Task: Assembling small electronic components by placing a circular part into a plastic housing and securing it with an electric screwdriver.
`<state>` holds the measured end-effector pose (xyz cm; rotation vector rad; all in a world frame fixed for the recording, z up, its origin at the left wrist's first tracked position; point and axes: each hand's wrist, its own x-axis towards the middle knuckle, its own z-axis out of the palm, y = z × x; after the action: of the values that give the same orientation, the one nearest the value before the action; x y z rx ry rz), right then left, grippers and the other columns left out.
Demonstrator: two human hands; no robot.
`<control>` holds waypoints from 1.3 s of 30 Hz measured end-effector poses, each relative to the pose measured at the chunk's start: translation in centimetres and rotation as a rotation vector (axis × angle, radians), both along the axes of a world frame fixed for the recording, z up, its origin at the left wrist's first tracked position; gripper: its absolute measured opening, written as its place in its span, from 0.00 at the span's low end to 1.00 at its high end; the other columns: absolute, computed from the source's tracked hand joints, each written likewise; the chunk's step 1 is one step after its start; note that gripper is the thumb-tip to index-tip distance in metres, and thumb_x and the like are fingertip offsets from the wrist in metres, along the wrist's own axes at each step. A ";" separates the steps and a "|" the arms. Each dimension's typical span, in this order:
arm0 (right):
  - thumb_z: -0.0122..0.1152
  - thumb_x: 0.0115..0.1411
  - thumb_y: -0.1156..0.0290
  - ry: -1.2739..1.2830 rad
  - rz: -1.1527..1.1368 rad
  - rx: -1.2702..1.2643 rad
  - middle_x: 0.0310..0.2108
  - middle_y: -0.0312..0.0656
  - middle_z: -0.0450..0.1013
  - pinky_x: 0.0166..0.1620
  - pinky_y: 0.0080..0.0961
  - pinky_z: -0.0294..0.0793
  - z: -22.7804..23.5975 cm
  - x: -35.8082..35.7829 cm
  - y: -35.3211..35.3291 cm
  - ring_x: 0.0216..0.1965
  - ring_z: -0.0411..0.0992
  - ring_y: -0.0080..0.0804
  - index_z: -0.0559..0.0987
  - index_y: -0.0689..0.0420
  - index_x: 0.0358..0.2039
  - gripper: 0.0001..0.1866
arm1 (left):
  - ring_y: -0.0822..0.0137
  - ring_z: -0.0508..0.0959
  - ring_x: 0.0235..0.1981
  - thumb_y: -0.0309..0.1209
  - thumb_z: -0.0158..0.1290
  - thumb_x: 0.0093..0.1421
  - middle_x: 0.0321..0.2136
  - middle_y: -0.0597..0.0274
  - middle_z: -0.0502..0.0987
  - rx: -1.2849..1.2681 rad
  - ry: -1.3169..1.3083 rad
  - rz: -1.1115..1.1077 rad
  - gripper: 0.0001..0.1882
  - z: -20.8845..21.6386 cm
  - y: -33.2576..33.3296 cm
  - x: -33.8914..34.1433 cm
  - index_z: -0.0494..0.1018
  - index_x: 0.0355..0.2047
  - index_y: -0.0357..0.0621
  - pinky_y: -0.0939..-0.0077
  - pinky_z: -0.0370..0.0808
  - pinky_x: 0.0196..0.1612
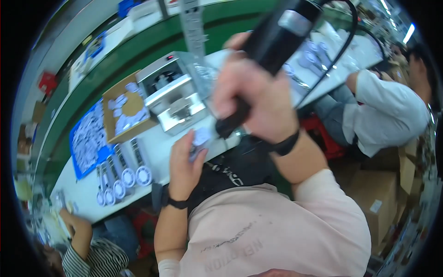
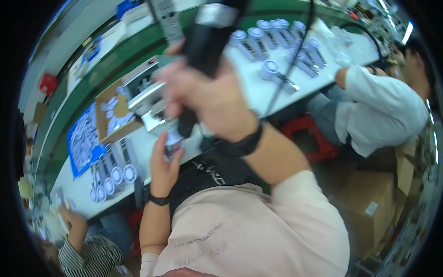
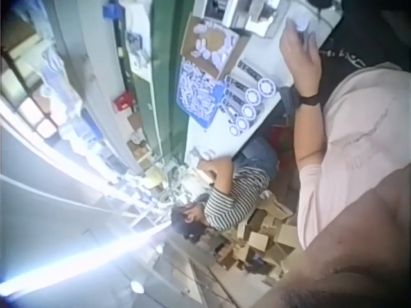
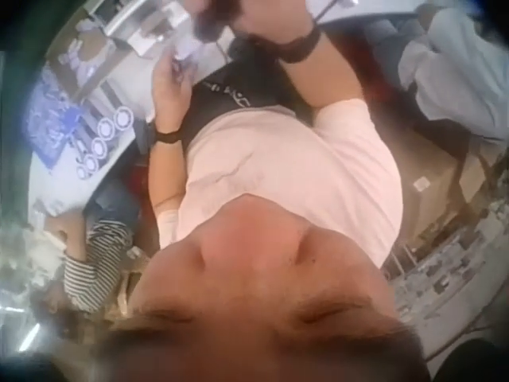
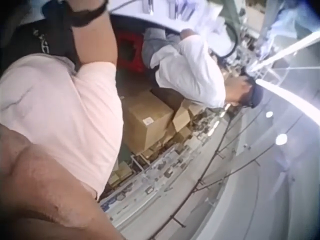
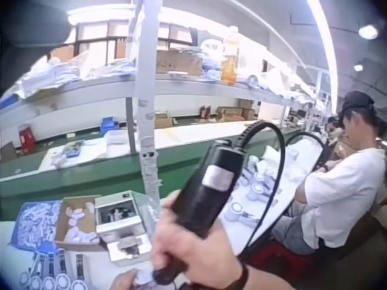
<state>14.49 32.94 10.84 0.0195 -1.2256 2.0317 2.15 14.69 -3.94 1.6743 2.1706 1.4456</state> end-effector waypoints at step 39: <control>0.70 0.66 0.71 -1.214 -0.879 0.511 0.33 0.33 0.72 0.27 0.20 0.65 -19.6 22.9 19.8 0.24 0.67 0.19 0.74 0.59 0.54 0.19 | 0.52 0.85 0.35 0.33 0.62 0.63 0.35 0.48 0.85 -0.813 0.053 0.799 0.37 4.9 -25.7 -28.3 0.66 0.72 0.55 0.60 0.80 0.41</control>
<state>37.41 52.77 -8.72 -1.3989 -1.9147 0.8010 -26.13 -10.99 0.94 0.5951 2.9980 0.3622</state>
